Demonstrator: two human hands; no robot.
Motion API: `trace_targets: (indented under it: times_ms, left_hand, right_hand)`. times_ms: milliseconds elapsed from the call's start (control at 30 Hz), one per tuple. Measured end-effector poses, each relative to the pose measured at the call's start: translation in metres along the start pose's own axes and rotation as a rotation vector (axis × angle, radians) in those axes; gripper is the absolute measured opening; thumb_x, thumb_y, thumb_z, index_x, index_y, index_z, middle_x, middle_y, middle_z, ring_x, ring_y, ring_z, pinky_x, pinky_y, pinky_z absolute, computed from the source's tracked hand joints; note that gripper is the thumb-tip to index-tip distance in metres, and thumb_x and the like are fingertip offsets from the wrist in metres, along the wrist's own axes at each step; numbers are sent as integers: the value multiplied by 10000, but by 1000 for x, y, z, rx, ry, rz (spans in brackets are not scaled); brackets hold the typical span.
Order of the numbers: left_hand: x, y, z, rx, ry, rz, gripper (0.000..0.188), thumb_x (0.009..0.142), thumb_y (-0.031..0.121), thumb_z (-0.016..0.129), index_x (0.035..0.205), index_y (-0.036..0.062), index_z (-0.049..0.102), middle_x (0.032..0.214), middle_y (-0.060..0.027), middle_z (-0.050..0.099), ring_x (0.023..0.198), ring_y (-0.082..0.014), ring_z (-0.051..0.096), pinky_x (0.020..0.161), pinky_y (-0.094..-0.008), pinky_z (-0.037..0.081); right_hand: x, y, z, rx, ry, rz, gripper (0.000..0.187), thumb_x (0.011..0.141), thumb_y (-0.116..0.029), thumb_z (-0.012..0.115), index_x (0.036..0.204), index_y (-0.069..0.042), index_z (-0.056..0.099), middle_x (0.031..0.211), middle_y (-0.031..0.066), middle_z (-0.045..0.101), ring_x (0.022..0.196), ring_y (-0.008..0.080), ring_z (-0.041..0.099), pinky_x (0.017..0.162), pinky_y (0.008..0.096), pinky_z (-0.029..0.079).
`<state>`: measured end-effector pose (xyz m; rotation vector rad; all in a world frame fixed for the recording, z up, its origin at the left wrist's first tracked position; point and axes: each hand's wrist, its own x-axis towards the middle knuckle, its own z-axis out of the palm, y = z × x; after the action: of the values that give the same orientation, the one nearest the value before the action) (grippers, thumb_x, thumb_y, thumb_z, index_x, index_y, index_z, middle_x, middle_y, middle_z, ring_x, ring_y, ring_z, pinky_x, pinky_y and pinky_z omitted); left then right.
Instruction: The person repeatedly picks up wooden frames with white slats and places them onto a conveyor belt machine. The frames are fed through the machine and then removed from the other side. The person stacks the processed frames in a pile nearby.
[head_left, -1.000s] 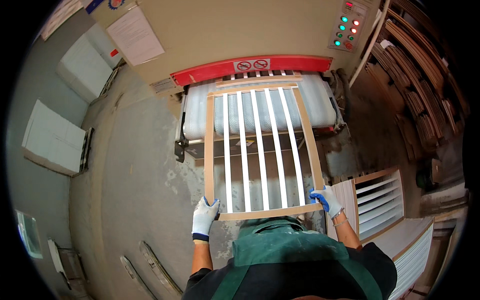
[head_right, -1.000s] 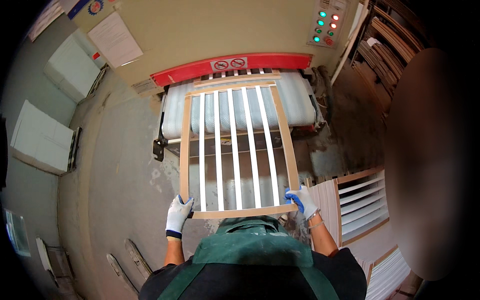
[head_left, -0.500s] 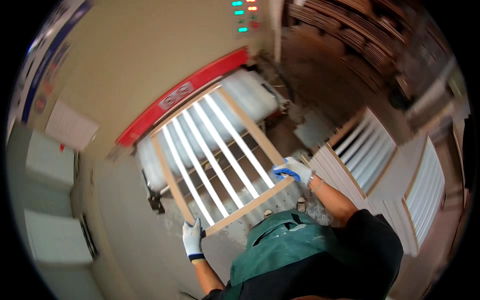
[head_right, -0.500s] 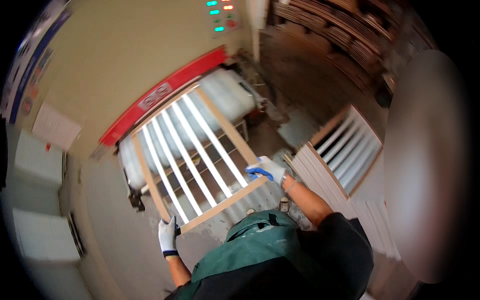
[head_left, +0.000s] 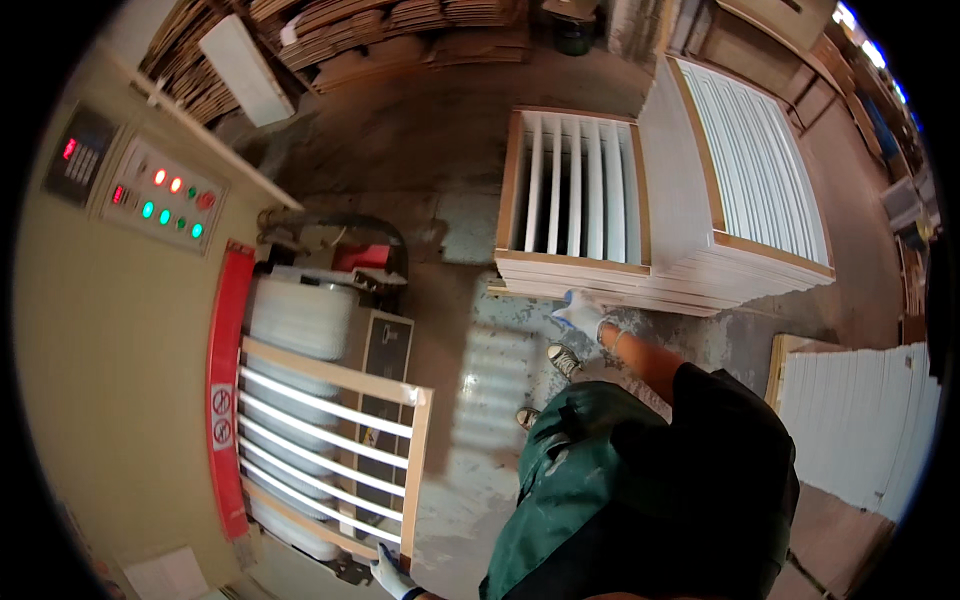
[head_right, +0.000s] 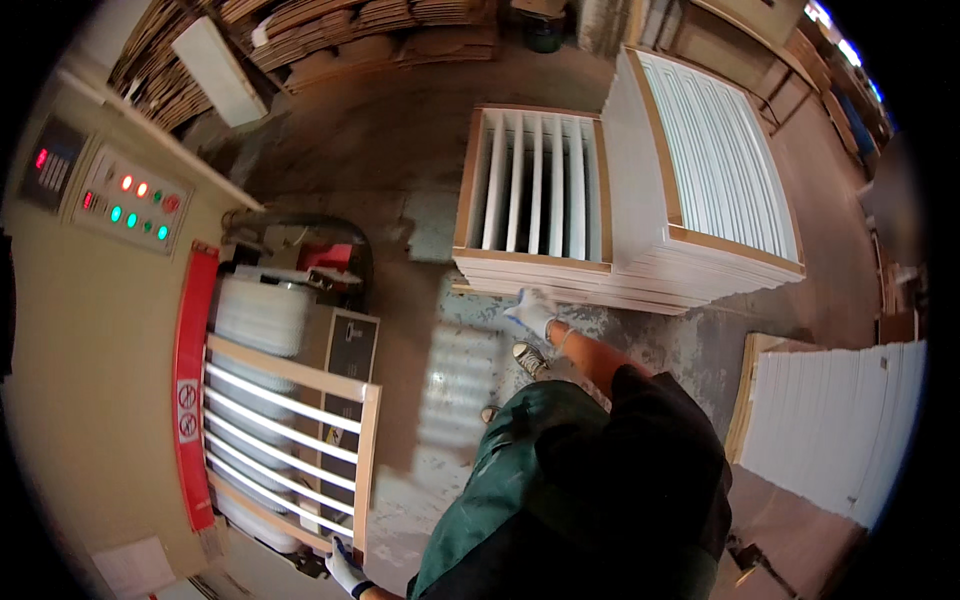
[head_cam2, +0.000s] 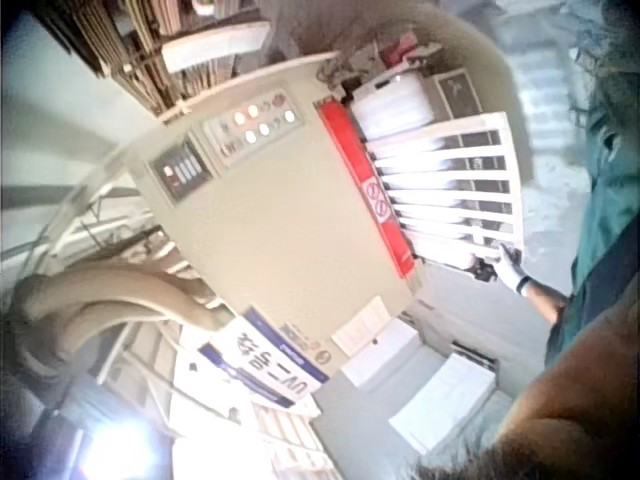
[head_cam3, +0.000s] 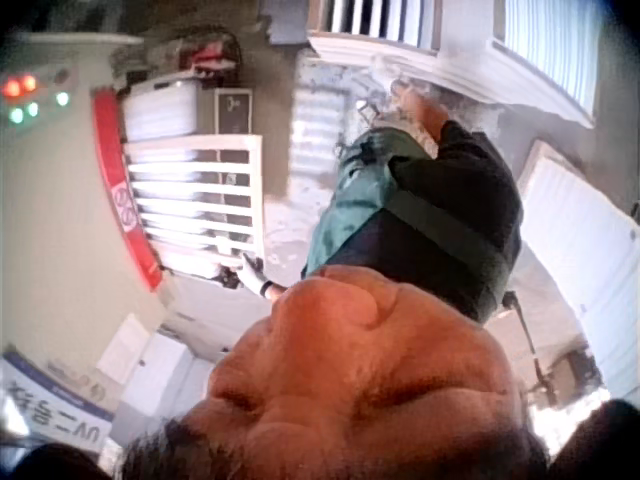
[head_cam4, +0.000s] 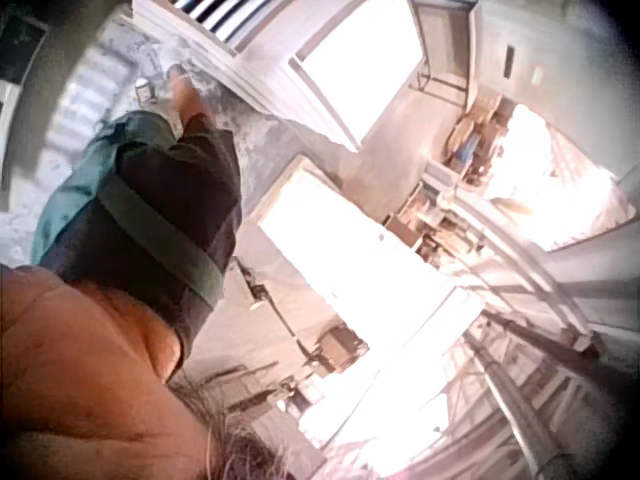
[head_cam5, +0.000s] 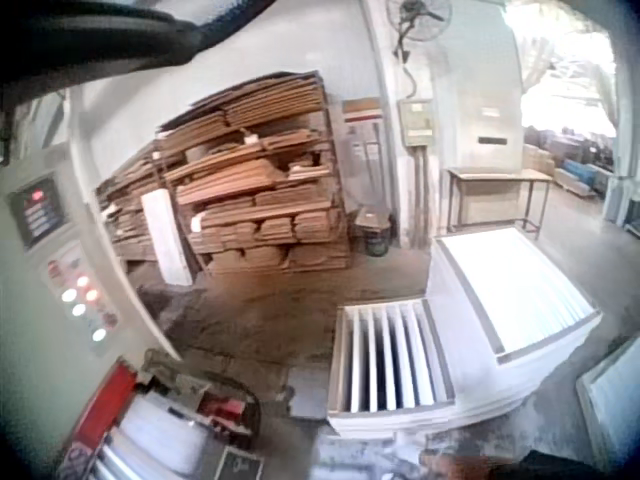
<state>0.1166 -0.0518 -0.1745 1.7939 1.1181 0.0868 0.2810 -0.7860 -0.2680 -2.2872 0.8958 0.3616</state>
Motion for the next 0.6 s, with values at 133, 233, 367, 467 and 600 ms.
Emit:
trace_targets:
  times_ms: [133,233,367,467,600]
  left_hand:
    - [-121,174,48,865,109,295,510,1009,264,622,1413,-35,534,1293,-196,644,1143,-314,627,968,-396,528]
    - [-145,239,124,590,4,466,485,1026,260,610,1414,-23,542,1337,-210,631,1138,-296,656,946,-380,546]
    - [-138,221,231,368,-367,695,438,974,156,684,1365,-6,572,1036,-69,648,860,-145,600,793,-271,508]
    - [-184,232,338,608,-808,681,420,925,138,711,1299,-23,608,1137,-171,701,1017,-251,688,919,-377,536]
    - [-233,240,467,899,-1033,850,450,936,252,719,1278,-29,644,1086,-175,747,1023,-251,723,913,-349,558]
  right_hand:
    - [47,44,-37,-570,174,-2,589,847,-425,717,1308,-72,615,1282,162,629,1258,391,568,936,511,476]
    - [112,114,-12,-835,261,94,447,944,-353,622,1301,-85,637,1334,128,603,1308,383,527,938,529,460]
    - [153,117,-11,-1055,103,-32,280,998,-231,522,1157,-140,734,1258,87,638,1208,311,578,972,508,416]
    - [160,127,-15,-964,182,-18,255,975,-205,544,1117,-154,750,1181,66,643,1181,310,558,908,501,423]
    - [175,147,-24,-1086,21,-110,311,978,-202,541,1201,-98,730,1238,74,653,1181,322,550,898,471,425]
